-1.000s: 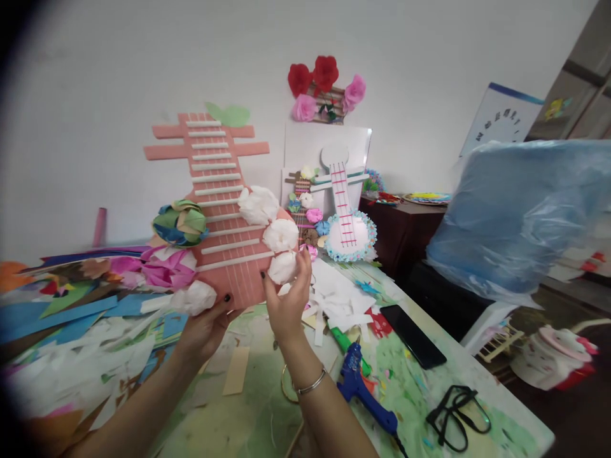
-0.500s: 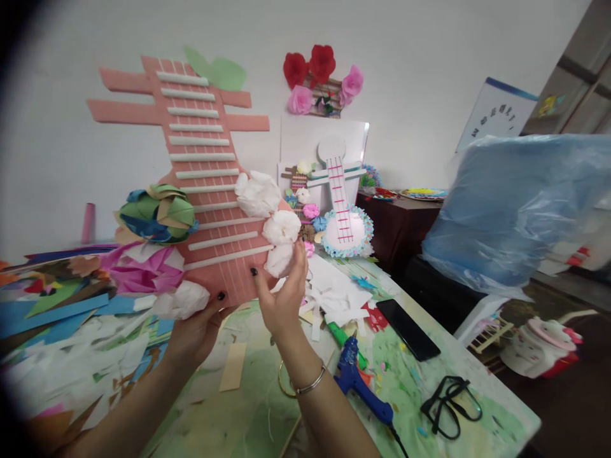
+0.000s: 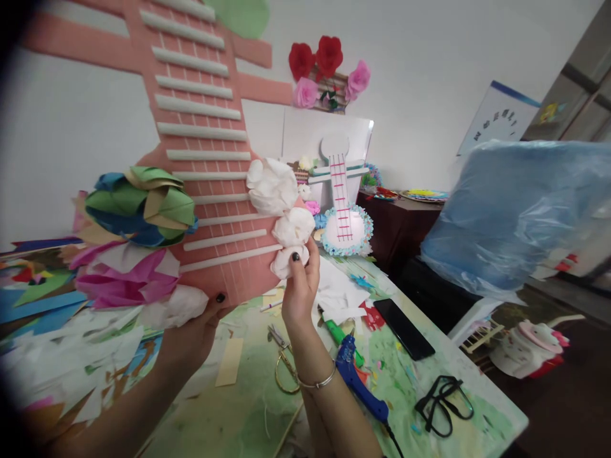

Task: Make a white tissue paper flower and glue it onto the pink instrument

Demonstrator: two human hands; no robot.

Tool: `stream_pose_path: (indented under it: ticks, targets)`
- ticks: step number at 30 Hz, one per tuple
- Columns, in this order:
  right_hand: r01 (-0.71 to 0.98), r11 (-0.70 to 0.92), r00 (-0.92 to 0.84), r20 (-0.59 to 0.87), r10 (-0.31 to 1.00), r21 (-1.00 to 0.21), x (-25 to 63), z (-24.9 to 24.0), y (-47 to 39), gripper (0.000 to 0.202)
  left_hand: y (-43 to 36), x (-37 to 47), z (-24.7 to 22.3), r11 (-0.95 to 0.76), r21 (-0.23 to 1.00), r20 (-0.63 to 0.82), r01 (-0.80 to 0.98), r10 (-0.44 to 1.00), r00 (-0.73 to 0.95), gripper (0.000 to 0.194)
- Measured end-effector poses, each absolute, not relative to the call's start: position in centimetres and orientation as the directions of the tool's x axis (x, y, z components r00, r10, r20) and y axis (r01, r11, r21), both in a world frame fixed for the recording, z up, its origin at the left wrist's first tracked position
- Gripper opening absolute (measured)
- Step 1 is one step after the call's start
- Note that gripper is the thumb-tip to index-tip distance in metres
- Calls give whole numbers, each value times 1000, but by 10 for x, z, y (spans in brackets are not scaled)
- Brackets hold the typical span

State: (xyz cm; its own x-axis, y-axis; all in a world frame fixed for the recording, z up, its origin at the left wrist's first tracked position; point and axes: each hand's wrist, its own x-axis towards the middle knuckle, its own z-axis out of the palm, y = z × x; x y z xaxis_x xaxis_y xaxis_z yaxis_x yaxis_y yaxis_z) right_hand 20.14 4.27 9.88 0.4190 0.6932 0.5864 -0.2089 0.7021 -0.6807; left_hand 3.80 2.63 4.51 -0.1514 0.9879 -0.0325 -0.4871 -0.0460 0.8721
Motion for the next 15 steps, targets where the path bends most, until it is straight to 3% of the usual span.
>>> stream_pose_path:
  ticks: [4,9,15]
  targets:
    - [-216,701,437,574,692,-680,200,108,34,59,16,28,48,-24,960,-62,-278,953,-296,37]
    - [-134,713,459,594,661,-689,199,112,29,59,1,32,67,-10,989,-41,-146,939,-341,29]
    - [-138,719,469,594,654,-681,199,111,30,59,3,30,52,-86,983,133,159,941,-311,28]
